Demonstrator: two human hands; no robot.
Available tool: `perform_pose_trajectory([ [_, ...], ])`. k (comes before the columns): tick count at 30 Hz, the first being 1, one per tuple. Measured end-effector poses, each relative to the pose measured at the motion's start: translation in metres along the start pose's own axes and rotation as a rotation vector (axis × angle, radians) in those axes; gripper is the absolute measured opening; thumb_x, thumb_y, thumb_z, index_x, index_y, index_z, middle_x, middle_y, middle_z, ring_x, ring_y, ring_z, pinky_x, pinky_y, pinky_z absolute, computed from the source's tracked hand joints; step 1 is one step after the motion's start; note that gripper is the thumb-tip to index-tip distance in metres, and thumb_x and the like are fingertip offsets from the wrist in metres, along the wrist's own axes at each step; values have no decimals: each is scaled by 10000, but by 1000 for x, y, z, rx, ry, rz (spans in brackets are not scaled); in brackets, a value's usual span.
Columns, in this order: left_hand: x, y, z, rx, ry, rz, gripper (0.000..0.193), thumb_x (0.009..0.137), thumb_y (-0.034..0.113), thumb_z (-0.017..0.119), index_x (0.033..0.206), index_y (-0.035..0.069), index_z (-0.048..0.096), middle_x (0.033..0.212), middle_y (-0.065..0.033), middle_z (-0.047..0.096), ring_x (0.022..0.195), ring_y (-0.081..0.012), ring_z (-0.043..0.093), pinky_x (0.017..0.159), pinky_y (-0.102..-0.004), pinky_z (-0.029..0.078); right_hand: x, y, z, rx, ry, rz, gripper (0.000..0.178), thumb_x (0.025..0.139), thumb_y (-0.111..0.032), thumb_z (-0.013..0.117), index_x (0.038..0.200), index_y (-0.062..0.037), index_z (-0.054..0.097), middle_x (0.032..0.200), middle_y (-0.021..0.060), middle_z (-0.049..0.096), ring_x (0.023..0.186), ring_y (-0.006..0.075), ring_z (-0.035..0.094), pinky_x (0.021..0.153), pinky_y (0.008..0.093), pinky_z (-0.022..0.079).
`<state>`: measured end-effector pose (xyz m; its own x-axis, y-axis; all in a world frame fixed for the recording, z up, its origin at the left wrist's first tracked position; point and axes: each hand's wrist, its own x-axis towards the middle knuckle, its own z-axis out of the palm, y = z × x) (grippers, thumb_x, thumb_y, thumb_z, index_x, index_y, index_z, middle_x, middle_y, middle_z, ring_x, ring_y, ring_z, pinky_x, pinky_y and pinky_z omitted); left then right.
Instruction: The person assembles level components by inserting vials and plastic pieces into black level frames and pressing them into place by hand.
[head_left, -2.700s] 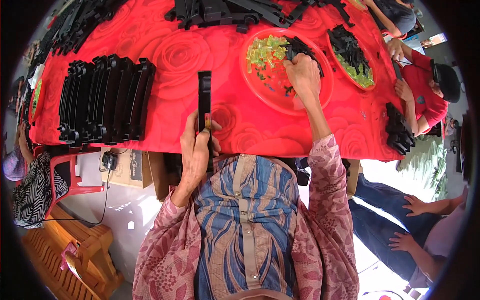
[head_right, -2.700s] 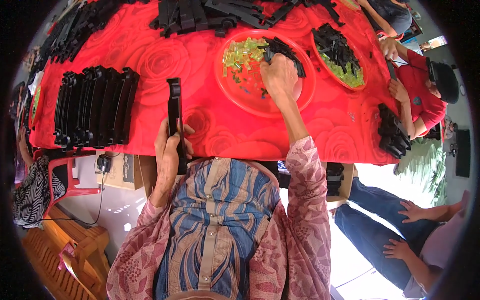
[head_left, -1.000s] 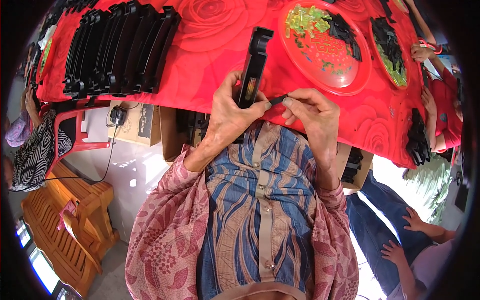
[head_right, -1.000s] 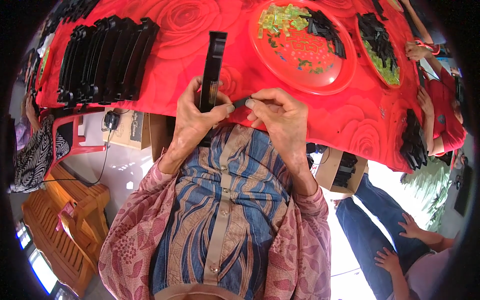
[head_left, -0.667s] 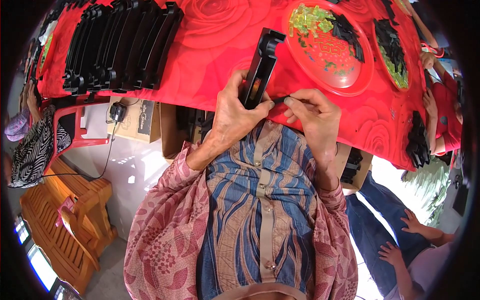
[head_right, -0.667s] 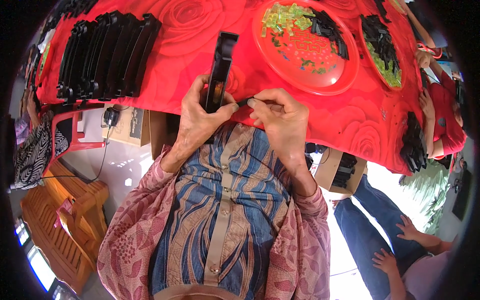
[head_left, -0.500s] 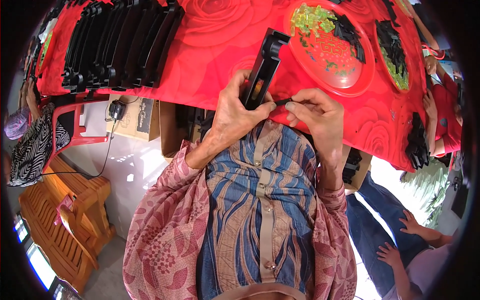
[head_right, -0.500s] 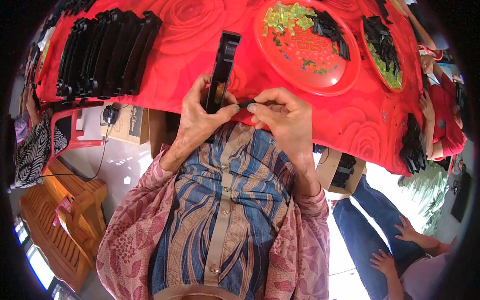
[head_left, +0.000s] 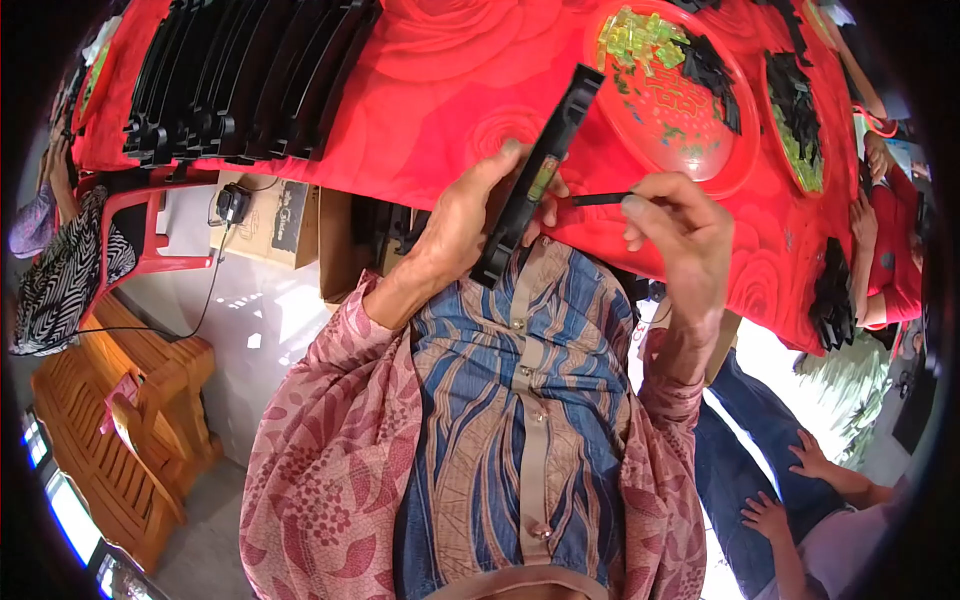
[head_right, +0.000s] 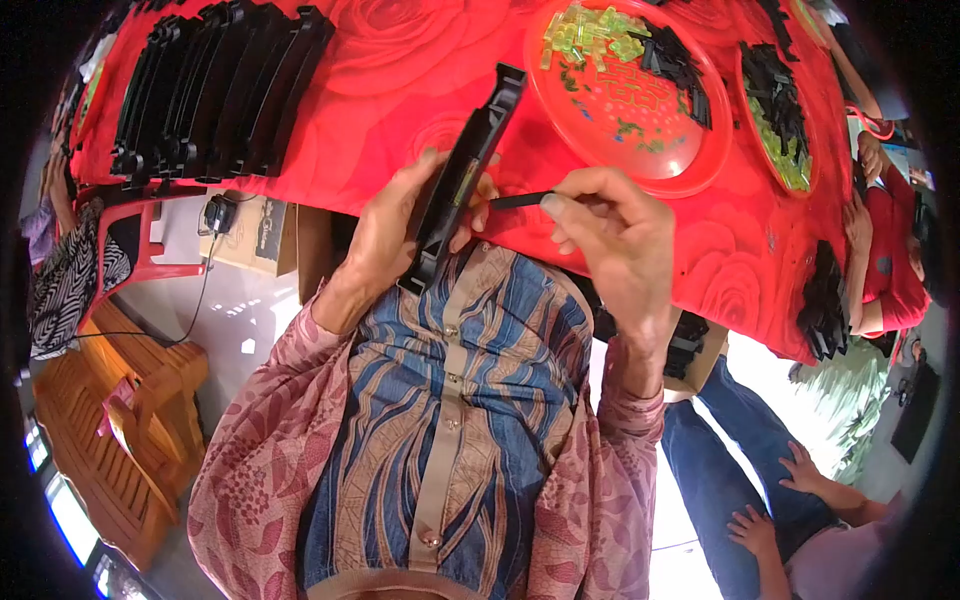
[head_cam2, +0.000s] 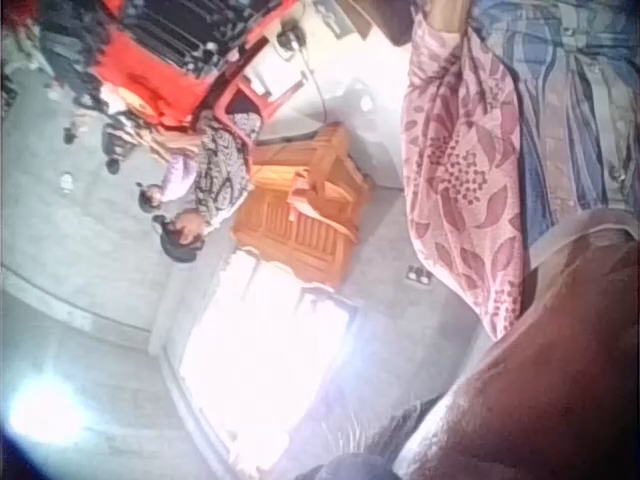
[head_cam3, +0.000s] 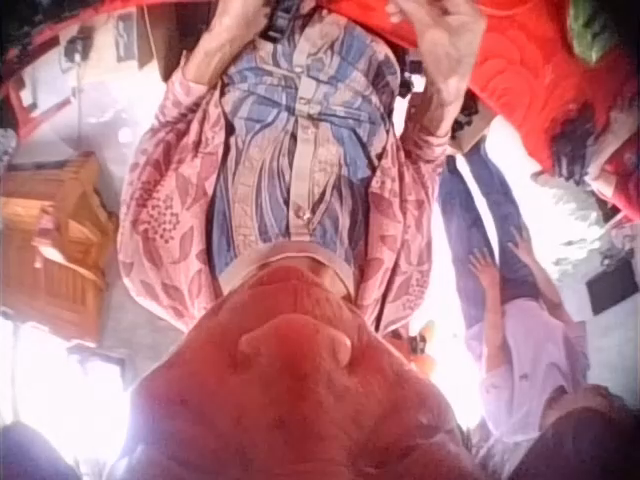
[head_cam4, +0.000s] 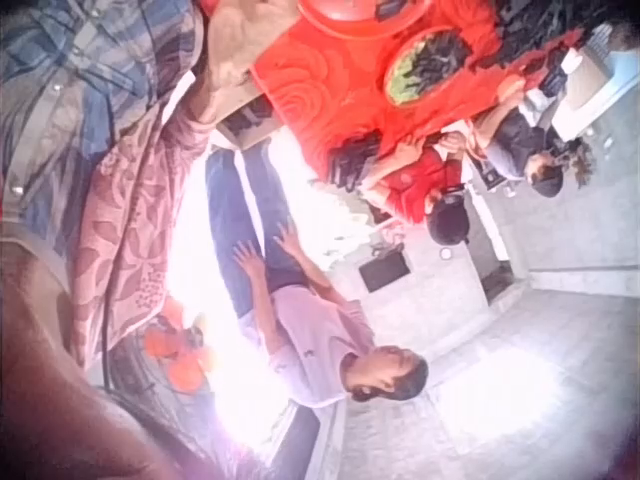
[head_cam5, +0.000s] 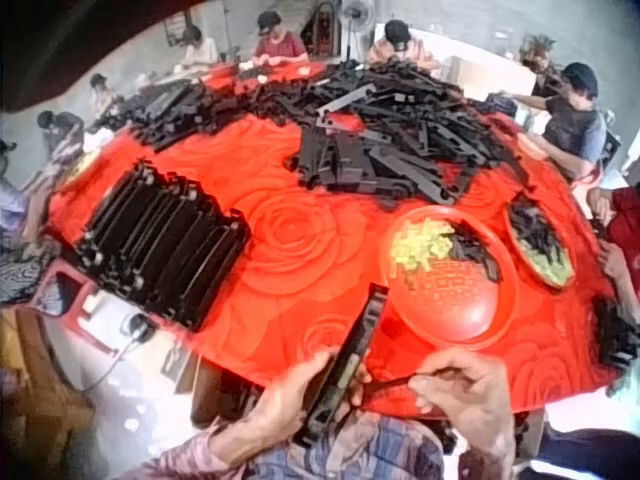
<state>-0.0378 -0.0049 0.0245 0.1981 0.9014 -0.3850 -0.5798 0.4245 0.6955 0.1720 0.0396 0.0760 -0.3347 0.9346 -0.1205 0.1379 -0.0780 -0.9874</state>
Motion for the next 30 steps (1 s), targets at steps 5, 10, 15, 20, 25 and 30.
perform_pose_trajectory([
  [5,-5,-1,-1,-43,-10,-72,473,1030,397,418,1247,-3,545,939,-98,632,804,-156,615,680,-255,500,6,-27,1,-50,-52,73,105,861,-44,717,930,16,665,762,10,645,637,50,571,584,200,463],
  [10,-11,-9,-9,39,-30,-65,369,1034,281,463,1258,-2,541,925,-90,633,799,-154,627,728,-258,522,17,-33,14,-140,-213,200,101,855,-51,716,913,20,674,729,-14,613,647,35,521,574,200,413],
  [15,-26,-7,-9,-53,-52,-218,409,1043,304,452,1284,-20,519,1023,-119,654,869,-181,650,766,-276,531,28,-22,16,-266,-369,186,73,843,-30,700,880,31,685,748,18,643,690,52,559,610,210,433],
  [20,-39,-14,-20,-152,-209,-194,446,955,187,565,1306,-66,452,1130,-185,642,963,-225,654,821,-321,541,35,-13,17,-287,-432,230,79,844,-33,694,876,39,686,769,49,671,701,71,586,629,221,450],
  [25,-45,-11,-32,-50,-213,-199,592,851,65,584,1379,-100,373,1216,-226,604,998,-245,648,868,-340,542,33,-13,19,-273,-424,327,107,847,-47,703,899,46,695,766,44,672,699,69,587,626,217,449],
  [30,-54,-8,-29,111,-144,-121,531,883,83,550,1370,-81,414,1163,-187,637,922,-199,661,806,-295,542,29,-25,26,-257,-351,327,104,854,-46,705,901,46,703,753,36,668,692,54,580,611,204,440],
])
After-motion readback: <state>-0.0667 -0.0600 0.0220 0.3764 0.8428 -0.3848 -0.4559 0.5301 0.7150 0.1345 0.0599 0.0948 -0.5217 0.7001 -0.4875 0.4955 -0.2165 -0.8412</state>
